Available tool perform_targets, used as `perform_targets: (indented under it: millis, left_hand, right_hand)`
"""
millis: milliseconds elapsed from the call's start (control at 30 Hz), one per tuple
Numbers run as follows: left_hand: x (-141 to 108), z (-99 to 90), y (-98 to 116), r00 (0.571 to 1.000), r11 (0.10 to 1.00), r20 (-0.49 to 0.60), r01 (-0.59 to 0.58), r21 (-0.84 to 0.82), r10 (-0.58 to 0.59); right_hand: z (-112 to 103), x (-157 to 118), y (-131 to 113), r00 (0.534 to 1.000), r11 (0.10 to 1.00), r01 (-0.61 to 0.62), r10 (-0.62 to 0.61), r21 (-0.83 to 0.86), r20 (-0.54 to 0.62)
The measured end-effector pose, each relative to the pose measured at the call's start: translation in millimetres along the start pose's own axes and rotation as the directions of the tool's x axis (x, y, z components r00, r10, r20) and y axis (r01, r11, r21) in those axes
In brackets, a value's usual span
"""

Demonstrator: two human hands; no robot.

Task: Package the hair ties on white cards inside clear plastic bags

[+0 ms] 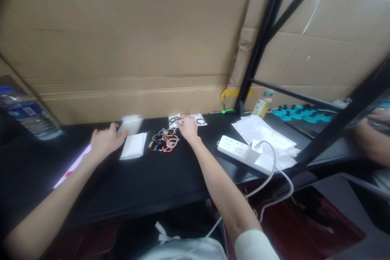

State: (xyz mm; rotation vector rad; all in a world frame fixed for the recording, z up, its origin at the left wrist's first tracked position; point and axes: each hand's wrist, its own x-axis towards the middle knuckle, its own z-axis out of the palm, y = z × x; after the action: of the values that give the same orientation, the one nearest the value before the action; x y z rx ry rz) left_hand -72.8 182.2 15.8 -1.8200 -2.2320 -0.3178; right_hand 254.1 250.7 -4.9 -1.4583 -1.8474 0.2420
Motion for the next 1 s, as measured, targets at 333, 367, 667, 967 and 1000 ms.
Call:
perform_targets:
  millis: [333,367,667,967,1000]
  left_hand:
    - [2,-4.8,1,0.999,0.997,-0.042,-0.002,-0.082,-0.002]
    - [1,-6.0,2,0.998,0.994,-0.062,0.006,-0.108,-0.013]
    - [7,-18.3,12,0.951,0.593,-0.155,0.034,-0.805,-0.266]
    - [-5,-22.7,36,0.998,0.01,0.058,0.058,-0.998,-0.006]
    - [-7,-22.4,37,0.998,0.023,0.054,0.053,-0.998,0.029]
  right_hand:
    - [-5,-9,-21,0.985,0.987,0.152,-0.155,-0.053,-0.069]
    - [-6,-10,-23,0.984,0.985,0.163,-0.166,-0.05,-0.071]
    - [-11,-16,-40,0.953,0.959,0.279,-0.271,0.049,-0.136]
    - [-10,-45,-87,0.871,0.857,0.489,-0.466,0.166,-0.157]
    - [-8,-47,-89,0.87,0.855,0.492,-0.475,0.167,-0.132]
